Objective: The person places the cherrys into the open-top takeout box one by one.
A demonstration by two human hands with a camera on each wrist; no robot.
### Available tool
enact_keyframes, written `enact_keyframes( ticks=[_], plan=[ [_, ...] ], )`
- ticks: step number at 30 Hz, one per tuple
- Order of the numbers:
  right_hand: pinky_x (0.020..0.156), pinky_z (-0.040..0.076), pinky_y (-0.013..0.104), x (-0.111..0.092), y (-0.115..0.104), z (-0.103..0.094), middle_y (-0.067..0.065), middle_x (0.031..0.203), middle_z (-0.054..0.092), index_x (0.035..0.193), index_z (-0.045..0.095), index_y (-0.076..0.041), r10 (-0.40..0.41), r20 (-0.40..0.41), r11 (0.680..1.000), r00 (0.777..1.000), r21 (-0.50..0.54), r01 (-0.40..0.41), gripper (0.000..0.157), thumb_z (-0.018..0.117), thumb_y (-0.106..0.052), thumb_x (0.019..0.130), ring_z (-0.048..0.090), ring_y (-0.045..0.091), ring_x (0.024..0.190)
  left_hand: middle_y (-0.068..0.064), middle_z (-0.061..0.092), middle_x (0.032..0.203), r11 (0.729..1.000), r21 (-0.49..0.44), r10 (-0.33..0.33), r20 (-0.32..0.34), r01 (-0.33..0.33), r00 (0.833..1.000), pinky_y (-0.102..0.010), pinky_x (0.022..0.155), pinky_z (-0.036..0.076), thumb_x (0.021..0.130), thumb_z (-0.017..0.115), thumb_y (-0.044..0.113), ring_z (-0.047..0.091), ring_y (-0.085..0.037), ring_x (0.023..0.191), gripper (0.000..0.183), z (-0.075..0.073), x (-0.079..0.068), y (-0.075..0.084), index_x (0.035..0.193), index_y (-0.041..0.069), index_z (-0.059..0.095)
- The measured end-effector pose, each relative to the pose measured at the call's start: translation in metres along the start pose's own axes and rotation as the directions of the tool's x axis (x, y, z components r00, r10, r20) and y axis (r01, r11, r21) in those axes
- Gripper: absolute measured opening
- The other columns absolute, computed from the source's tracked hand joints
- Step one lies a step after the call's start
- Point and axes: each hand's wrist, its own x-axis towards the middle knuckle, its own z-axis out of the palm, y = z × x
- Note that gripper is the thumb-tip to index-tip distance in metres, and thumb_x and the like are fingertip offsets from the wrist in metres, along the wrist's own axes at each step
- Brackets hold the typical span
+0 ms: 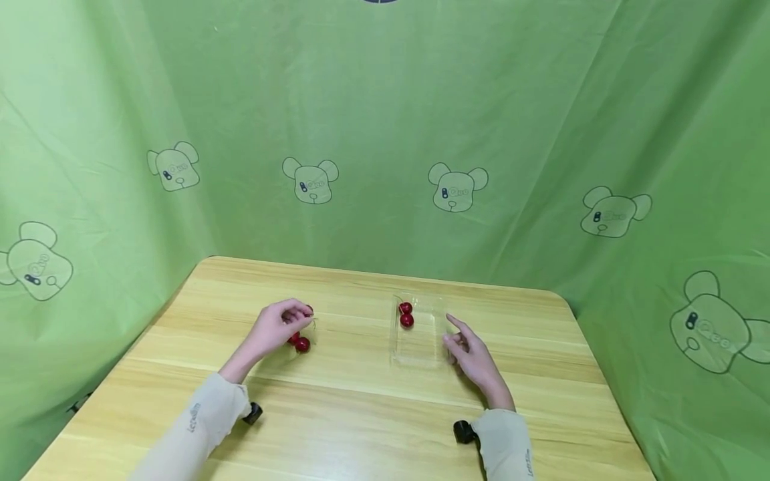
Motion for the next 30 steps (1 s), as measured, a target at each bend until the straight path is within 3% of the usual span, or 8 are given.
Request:
enact_keyframes(
  ticks=[7, 15, 19, 27, 30],
  plan=[
    [0.050, 0.053, 0.033, 0.001, 0.000, -0.001, 0.022, 0.110, 0.062, 0.163, 0.031, -0.016, -0.005, -0.014, 1.000, 1.000, 0.004, 0.005, 0.062, 0.055, -0.033, 0.108, 0.060, 0.018, 0.069, 0.000, 0.070, 0.089, 0.999, 0.050, -0.027, 0.097, 0.022, 0.995, -0.023, 0.073, 0.055, 0.091, 0.080, 0.015, 0.063, -0.012, 0.079, 0.025, -0.017, -0.023, -0.017, 0.112, 0.004, 0.072],
    [0.051, 0.053, 0.033, 0.000, 0.000, 0.001, 0.027, 0.112, 0.061, 0.164, 0.029, -0.016, 0.005, 0.003, 1.000, 1.000, 0.007, -0.005, 0.062, 0.054, -0.029, 0.109, 0.059, 0.019, 0.069, -0.001, 0.071, 0.090, 0.995, 0.092, -0.044, 0.174, 0.028, 0.984, -0.023, 0.074, 0.056, 0.090, 0.080, 0.018, 0.064, -0.013, 0.081, 0.020, -0.022, -0.039, -0.026, 0.105, 0.008, 0.072],
    [0.051, 0.052, 0.033, 0.000, -0.003, 0.000, 0.029, 0.112, 0.060, 0.164, 0.029, -0.014, 0.020, 0.001, 1.000, 1.000, 0.011, -0.020, 0.061, 0.054, -0.024, 0.109, 0.059, 0.021, 0.069, 0.000, 0.071, 0.091, 0.993, 0.109, -0.065, 0.191, 0.045, 0.979, -0.024, 0.075, 0.056, 0.090, 0.081, 0.020, 0.065, -0.012, 0.083, 0.018, -0.020, -0.042, -0.029, 0.103, 0.011, 0.072],
    [0.053, 0.053, 0.035, -0.012, -0.037, -0.002, 0.034, 0.112, 0.058, 0.161, 0.030, -0.005, 0.014, 0.032, 1.000, 0.999, 0.025, -0.014, 0.061, 0.057, -0.019, 0.108, 0.060, 0.025, 0.069, 0.003, 0.070, 0.086, 0.987, 0.152, -0.078, 0.201, 0.047, 0.976, -0.024, 0.069, 0.056, 0.089, 0.082, 0.023, 0.064, -0.010, 0.076, 0.017, -0.016, -0.044, -0.037, 0.099, 0.013, 0.072],
    [0.052, 0.053, 0.034, -0.012, -0.034, -0.003, 0.033, 0.113, 0.059, 0.162, 0.030, -0.006, 0.012, 0.028, 1.000, 1.000, 0.027, -0.012, 0.062, 0.056, -0.020, 0.108, 0.060, 0.025, 0.070, 0.004, 0.070, 0.084, 0.989, 0.140, -0.071, 0.206, 0.042, 0.976, -0.024, 0.066, 0.057, 0.090, 0.081, 0.021, 0.065, -0.010, 0.074, 0.016, -0.013, -0.044, -0.038, 0.099, 0.012, 0.072]
  ],
)
